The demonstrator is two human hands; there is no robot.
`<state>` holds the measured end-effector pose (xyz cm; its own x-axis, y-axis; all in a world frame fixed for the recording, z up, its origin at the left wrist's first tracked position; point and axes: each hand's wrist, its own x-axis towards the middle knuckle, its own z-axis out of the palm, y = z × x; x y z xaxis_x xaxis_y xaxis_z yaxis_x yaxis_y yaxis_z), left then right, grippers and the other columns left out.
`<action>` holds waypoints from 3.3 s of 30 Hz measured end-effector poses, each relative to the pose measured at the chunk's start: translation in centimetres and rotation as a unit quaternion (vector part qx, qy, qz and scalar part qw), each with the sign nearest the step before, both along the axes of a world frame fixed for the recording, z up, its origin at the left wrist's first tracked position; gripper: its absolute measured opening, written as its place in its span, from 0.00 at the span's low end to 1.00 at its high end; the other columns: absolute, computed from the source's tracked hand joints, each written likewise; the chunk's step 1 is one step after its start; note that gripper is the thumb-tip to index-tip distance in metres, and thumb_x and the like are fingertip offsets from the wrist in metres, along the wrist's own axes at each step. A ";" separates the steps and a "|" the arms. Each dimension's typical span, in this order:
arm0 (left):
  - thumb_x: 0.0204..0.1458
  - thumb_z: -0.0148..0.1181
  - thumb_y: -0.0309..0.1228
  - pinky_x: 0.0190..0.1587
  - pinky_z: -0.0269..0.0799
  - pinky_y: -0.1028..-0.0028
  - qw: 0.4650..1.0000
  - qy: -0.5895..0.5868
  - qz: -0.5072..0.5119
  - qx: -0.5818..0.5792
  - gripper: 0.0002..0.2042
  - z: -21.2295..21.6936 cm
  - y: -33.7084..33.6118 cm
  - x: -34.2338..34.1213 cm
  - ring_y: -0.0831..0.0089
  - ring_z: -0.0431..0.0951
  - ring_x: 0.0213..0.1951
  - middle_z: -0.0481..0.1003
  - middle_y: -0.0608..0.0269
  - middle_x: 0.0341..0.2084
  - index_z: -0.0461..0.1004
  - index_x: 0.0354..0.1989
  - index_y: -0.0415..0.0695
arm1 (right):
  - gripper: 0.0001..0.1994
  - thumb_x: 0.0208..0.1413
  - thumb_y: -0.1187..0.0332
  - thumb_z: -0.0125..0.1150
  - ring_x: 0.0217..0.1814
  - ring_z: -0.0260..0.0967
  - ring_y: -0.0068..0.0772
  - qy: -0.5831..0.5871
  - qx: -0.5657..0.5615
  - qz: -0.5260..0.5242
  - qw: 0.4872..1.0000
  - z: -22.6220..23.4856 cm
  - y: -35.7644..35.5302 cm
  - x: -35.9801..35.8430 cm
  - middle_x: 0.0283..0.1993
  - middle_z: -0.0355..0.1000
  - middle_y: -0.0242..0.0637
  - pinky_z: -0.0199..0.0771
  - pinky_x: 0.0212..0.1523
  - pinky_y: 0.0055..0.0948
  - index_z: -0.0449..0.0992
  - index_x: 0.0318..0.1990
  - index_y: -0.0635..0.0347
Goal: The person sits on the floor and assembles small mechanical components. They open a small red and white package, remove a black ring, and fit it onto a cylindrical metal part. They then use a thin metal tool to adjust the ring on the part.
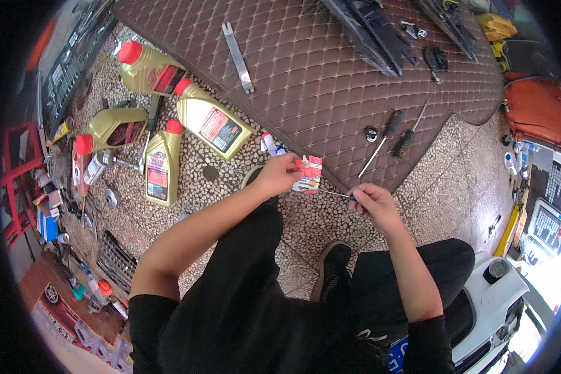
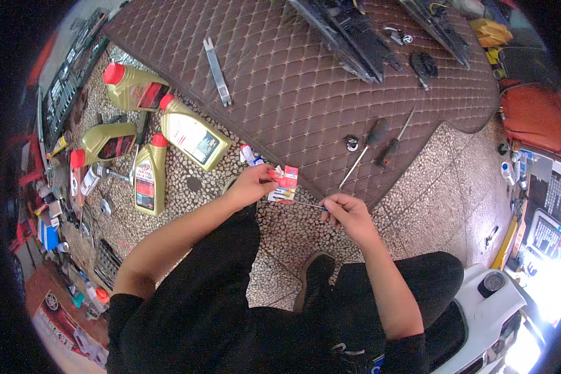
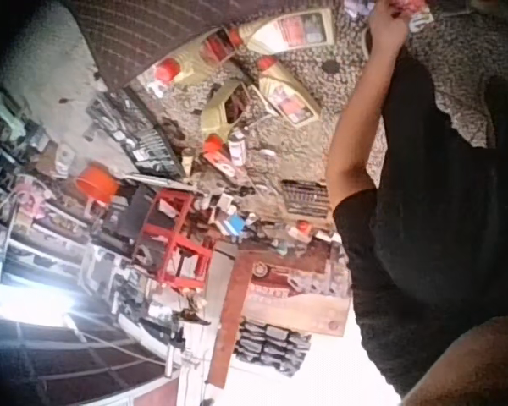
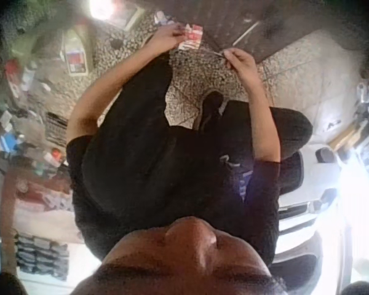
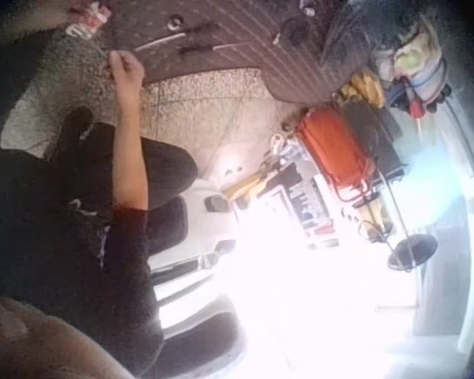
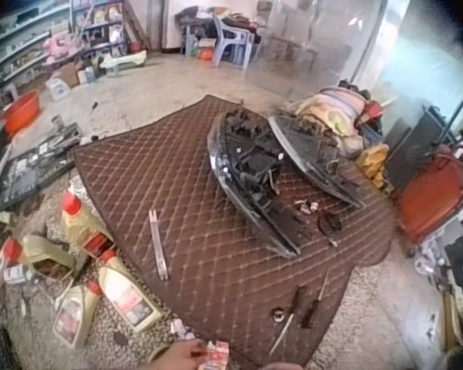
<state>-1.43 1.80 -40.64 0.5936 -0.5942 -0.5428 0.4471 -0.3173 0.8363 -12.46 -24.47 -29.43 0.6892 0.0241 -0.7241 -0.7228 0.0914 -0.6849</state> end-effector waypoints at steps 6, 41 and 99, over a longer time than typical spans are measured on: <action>0.53 0.67 0.21 0.44 0.73 0.74 0.997 0.029 -0.068 0.034 0.14 0.9 -0.4 2.0 0.77 0.80 0.41 0.81 0.61 0.37 0.74 0.48 0.37 | 0.11 0.67 0.62 0.61 0.25 0.64 0.12 -0.001 -0.042 0.092 0.995 4.0 -3.5 2.3 0.30 0.78 0.28 0.65 0.26 0.17 0.81 0.44 0.61; 0.45 0.70 0.29 0.41 0.78 0.57 0.936 -0.215 -0.164 0.224 0.09 -4.3 -1.6 -3.3 0.49 0.83 0.35 0.81 0.47 0.28 0.80 0.31 0.37 | 0.10 0.67 0.62 0.61 0.27 0.66 0.13 0.086 -0.029 0.027 0.995 -3.8 -1.0 -3.5 0.30 0.78 0.28 0.66 0.27 0.18 0.80 0.43 0.59; 0.45 0.72 0.26 0.53 0.73 0.59 0.823 -0.470 -0.320 0.000 0.18 -3.7 -20.2 9.5 0.55 0.75 0.51 0.72 0.58 0.44 0.74 0.45 0.43 | 0.10 0.68 0.65 0.58 0.28 0.65 0.13 0.080 -0.017 -0.114 0.990 -1.3 -1.6 -6.7 0.31 0.78 0.28 0.68 0.31 0.18 0.79 0.42 0.63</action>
